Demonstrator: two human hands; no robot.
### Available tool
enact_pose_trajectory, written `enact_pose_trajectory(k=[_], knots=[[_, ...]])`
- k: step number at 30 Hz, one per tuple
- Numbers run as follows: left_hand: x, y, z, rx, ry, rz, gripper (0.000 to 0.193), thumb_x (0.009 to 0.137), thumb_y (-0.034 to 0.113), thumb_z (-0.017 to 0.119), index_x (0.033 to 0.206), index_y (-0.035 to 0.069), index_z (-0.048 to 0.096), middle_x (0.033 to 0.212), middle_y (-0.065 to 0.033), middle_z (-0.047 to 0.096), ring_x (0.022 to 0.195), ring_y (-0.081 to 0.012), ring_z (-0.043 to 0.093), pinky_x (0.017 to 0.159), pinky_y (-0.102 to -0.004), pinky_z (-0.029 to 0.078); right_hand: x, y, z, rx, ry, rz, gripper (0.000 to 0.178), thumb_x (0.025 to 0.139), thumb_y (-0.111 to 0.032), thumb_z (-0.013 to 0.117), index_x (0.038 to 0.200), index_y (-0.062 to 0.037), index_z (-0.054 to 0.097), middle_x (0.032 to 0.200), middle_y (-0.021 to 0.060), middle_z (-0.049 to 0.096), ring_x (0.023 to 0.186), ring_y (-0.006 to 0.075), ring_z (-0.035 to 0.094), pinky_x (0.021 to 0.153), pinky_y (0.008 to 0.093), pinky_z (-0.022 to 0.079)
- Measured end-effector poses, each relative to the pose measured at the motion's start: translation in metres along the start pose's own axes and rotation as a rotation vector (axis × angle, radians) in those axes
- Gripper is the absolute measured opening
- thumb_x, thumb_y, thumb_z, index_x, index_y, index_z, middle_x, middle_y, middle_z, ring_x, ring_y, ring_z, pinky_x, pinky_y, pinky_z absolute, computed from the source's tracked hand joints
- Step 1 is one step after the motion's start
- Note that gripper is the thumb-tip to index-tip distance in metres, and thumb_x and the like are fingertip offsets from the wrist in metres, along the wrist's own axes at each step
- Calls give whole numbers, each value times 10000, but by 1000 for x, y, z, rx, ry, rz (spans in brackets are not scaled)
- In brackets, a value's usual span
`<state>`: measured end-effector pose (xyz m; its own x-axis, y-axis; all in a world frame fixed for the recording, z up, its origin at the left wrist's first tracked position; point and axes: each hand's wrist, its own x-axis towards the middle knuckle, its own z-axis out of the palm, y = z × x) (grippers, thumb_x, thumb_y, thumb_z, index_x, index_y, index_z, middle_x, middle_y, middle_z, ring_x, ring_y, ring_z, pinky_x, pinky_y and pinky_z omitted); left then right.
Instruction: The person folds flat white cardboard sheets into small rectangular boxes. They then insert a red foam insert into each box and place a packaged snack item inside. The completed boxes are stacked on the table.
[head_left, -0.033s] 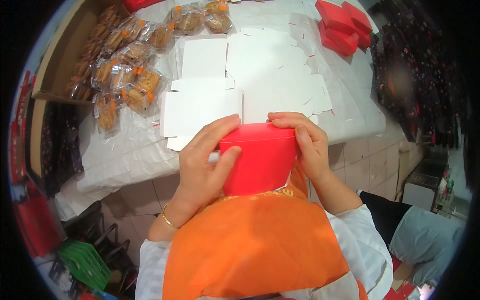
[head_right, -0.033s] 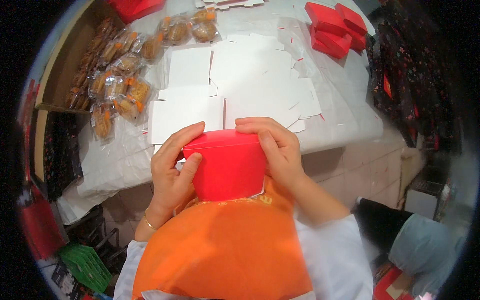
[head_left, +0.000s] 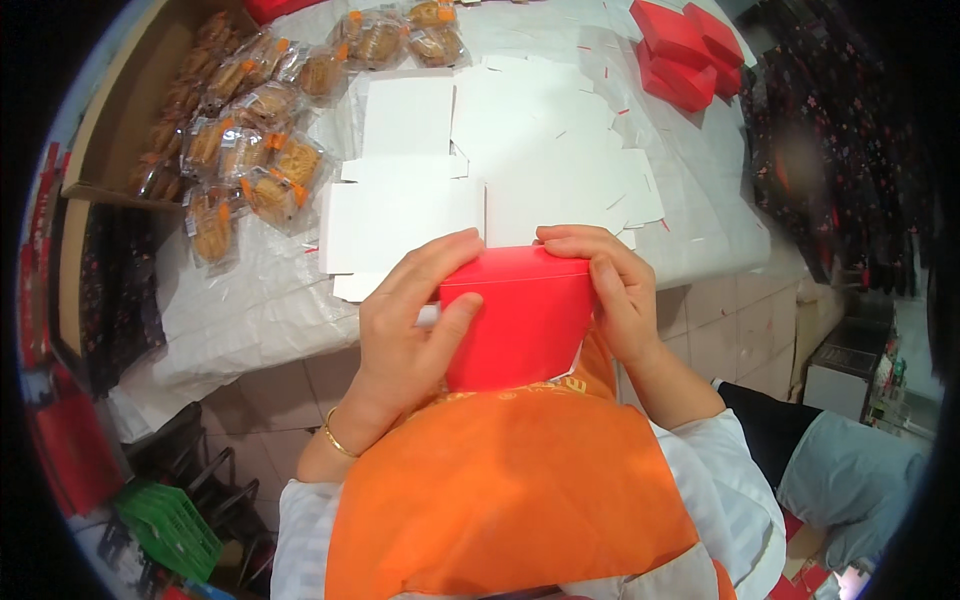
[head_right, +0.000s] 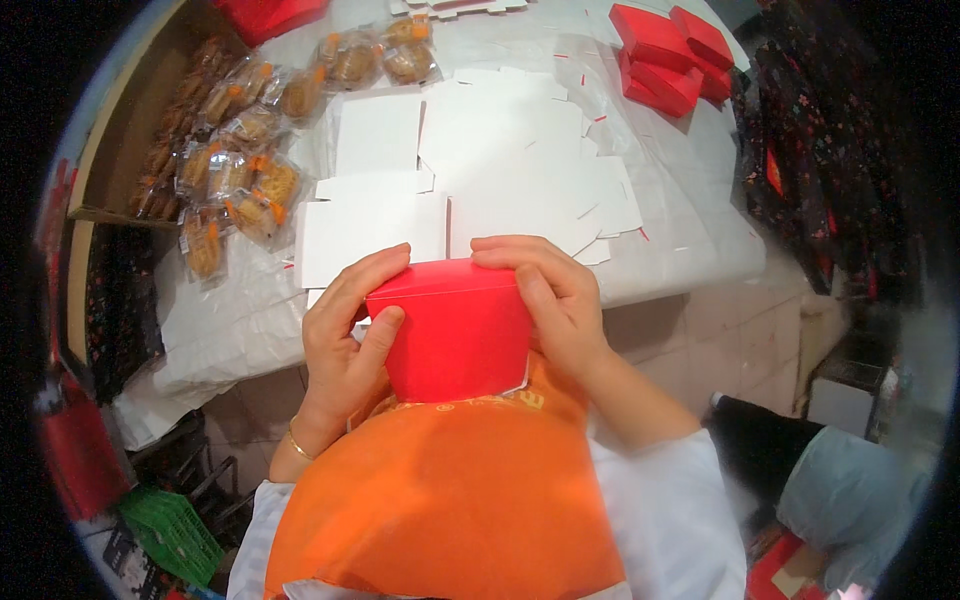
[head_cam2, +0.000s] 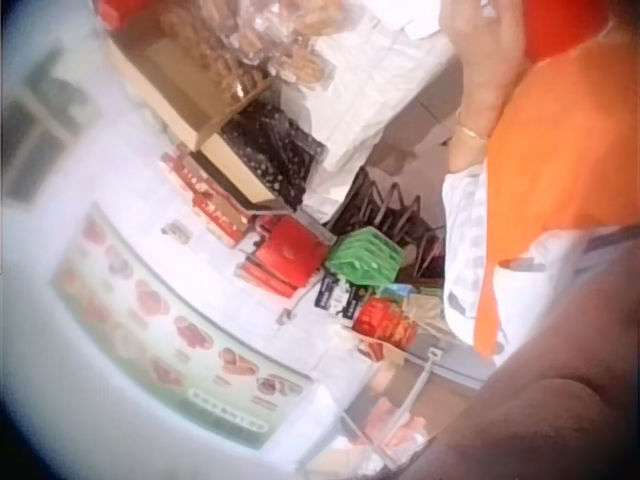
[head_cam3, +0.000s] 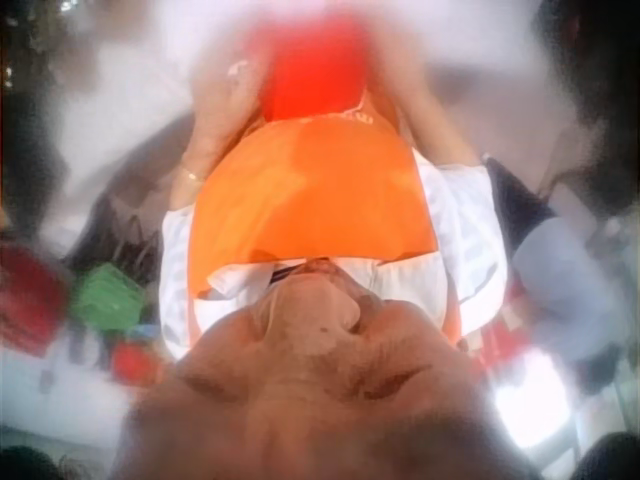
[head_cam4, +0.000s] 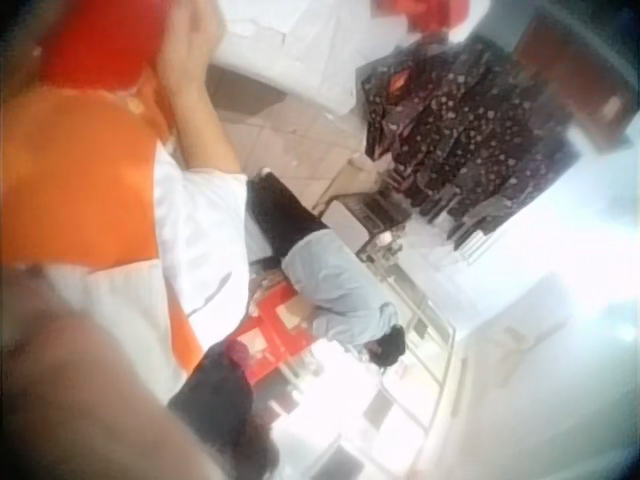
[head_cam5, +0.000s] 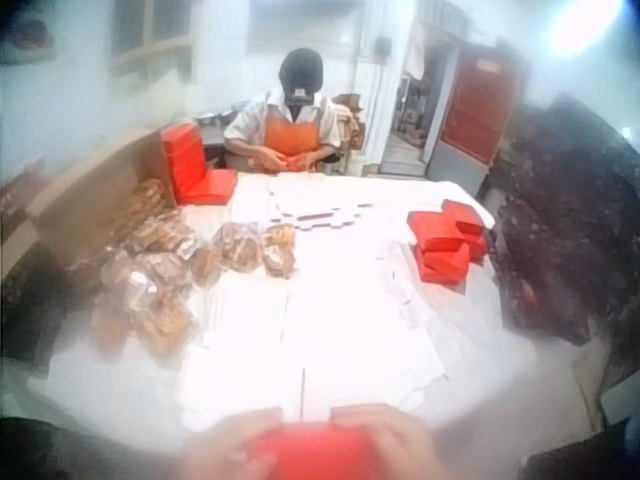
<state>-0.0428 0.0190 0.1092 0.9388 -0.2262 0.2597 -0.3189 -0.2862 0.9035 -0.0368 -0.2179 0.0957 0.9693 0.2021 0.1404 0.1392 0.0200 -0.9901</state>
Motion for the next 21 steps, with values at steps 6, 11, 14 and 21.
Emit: enact_pose_trajectory(k=[6,11,14,21], knots=[[-1,-12,2,-177,-57,-59,279,931,62,558,1195,8,631,1297,-189,606,1178,-249,586,944,-322,482,-4,1,0,-235,-94,-43,268,950,-65,485,1103,18,689,1270,196,615,1116,253,618,934,344,487],[4,-26,9,-223,-14,39,474,939,94,579,1391,9,462,1475,-186,426,1181,-277,580,925,-344,504,14,-19,-8,-409,-189,-27,288,932,-48,514,1156,9,686,1237,178,647,1105,234,630,927,319,490],[7,-32,15,-540,163,-99,535,987,162,542,1466,10,358,1536,-171,332,1199,-264,567,931,-351,509,30,-18,-20,-295,-68,119,299,973,-95,520,1211,11,665,1222,160,662,1094,226,638,940,306,485],[-18,-87,20,-643,132,-397,573,986,83,557,1496,34,299,1452,-157,434,1250,-243,529,938,-338,533,59,37,-13,667,416,178,554,1026,-208,517,1524,-76,311,1390,79,525,1232,180,532,988,328,462]])
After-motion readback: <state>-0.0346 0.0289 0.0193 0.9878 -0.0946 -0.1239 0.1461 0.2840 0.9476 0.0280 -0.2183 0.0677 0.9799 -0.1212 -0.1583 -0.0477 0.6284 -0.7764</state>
